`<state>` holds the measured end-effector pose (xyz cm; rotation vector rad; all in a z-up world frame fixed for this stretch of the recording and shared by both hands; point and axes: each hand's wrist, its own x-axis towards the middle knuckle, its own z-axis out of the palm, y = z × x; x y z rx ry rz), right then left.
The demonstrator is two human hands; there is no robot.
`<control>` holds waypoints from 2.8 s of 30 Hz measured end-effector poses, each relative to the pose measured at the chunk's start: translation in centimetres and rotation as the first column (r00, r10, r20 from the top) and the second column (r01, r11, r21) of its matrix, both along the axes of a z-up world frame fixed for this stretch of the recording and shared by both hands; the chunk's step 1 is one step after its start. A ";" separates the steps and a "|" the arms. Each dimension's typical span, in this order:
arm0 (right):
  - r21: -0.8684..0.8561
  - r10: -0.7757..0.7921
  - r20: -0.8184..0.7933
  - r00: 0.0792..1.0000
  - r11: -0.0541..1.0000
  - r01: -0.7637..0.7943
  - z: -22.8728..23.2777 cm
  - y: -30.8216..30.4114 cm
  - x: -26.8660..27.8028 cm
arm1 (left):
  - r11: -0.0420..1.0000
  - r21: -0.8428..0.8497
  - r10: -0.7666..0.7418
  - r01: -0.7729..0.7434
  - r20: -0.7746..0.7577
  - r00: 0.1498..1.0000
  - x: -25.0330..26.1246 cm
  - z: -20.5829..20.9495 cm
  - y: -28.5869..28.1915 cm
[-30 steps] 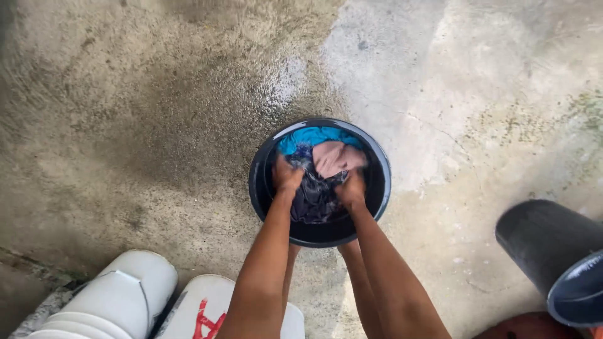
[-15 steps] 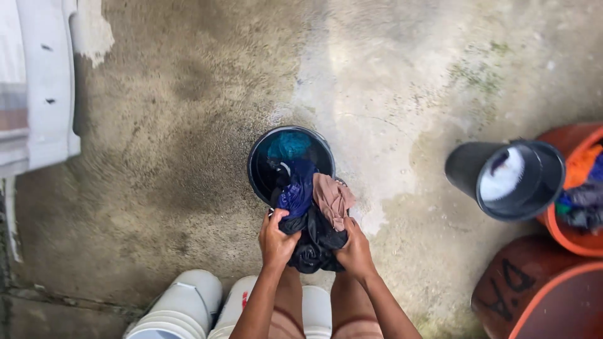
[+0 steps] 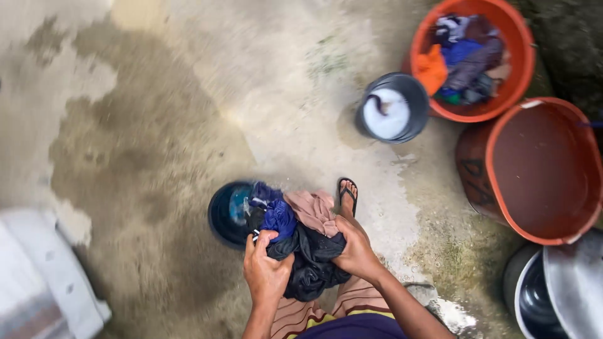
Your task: The person is hand-washing various items of clothing in buckets using water and soap.
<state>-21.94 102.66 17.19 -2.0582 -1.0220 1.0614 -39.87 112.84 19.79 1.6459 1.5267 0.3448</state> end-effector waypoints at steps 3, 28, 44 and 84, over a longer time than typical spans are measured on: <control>0.400 -0.048 -0.047 0.998 0.914 0.063 1.8 -1.9 6.3 | 0.992 0.064 -0.115 0.107 0.149 0.982 6.8 2.6 -0.2; 0.427 -0.582 0.044 0.812 0.746 0.512 -15.8 -11.6 70.9 | 0.843 0.398 -0.537 0.362 0.584 0.608 73.7 -9.7 6.2; -0.152 -0.043 -0.522 0.852 0.987 -0.043 -27.1 -2.1 33.6 | 0.866 -0.277 0.304 -0.417 -0.370 0.878 11.0 -37.1 0.6; 0.215 0.620 -0.549 0.561 0.753 -0.622 -55.1 8.9 -9.4 | 0.924 -0.287 0.291 -0.252 0.101 0.951 -9.5 -31.6 3.0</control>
